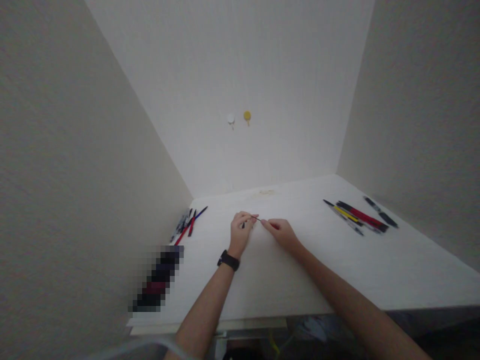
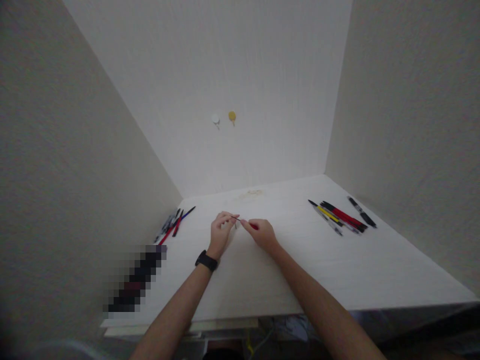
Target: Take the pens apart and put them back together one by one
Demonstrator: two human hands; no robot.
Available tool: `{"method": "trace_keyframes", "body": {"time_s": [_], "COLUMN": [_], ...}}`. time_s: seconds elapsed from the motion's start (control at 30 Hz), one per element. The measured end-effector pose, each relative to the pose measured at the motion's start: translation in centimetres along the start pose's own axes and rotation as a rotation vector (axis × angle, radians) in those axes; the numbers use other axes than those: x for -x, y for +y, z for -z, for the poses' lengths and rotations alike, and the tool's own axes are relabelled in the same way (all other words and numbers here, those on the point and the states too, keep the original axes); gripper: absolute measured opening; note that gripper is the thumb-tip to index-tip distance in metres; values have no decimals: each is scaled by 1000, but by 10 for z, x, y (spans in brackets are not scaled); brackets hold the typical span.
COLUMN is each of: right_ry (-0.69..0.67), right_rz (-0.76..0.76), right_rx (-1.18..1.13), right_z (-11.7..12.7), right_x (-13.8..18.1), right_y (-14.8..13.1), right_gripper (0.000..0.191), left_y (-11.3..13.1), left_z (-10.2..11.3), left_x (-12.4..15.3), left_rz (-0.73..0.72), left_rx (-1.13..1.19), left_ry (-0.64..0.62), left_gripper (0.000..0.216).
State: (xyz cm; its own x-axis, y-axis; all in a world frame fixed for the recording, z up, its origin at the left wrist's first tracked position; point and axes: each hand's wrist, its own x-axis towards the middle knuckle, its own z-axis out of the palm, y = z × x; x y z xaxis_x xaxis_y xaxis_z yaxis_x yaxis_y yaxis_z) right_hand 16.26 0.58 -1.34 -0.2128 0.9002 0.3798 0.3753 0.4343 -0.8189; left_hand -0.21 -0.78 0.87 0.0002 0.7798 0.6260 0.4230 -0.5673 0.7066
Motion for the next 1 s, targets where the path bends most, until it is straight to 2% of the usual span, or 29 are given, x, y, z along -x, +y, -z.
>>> {"method": "trace_keyframes", "body": {"time_s": [0.1, 0.17, 0.33, 0.4, 0.5, 0.67, 0.73, 0.8, 0.9, 1.0], "right_ry": [-27, -27, -35, -45, -41, -79, -94, -80, -52, -114], "right_rz": [11, 14, 20, 21, 31, 78, 88, 66, -2, -51], "right_rx": [73, 118, 229, 255, 259, 203, 221, 292, 497, 691], "right_z": [-1, -1, -1, -1, -2, -1, 0, 1, 1, 1], "right_x": [1, 2, 3, 4, 4, 5, 5, 5, 6, 7], "right_y": [-1, -2, -3, -3, -5, -6, -6, -7, -9, -14], "right_gripper": [53, 53, 55, 56, 53, 40, 38, 37, 33, 29], "left_y": [3, 3, -4, -8, -11, -4, -3, -4, -11, -18], "left_z": [-1, -1, 0, 0, -1, -5, -6, -6, -5, -5], "left_x": [1, 1, 0, -1, 0, 1, 1, 1, 1, 1], "left_rz": [13, 20, 89, 123, 130, 103, 86, 91, 147, 189], "left_rx": [29, 24, -45, -75, -99, -102, -94, -101, -138, -164], "left_ry": [-29, 14, 297, 372, 348, 138, 94, 127, 287, 380], "left_gripper": [25, 27, 25, 24, 22, 25, 26, 28, 31, 31]}}
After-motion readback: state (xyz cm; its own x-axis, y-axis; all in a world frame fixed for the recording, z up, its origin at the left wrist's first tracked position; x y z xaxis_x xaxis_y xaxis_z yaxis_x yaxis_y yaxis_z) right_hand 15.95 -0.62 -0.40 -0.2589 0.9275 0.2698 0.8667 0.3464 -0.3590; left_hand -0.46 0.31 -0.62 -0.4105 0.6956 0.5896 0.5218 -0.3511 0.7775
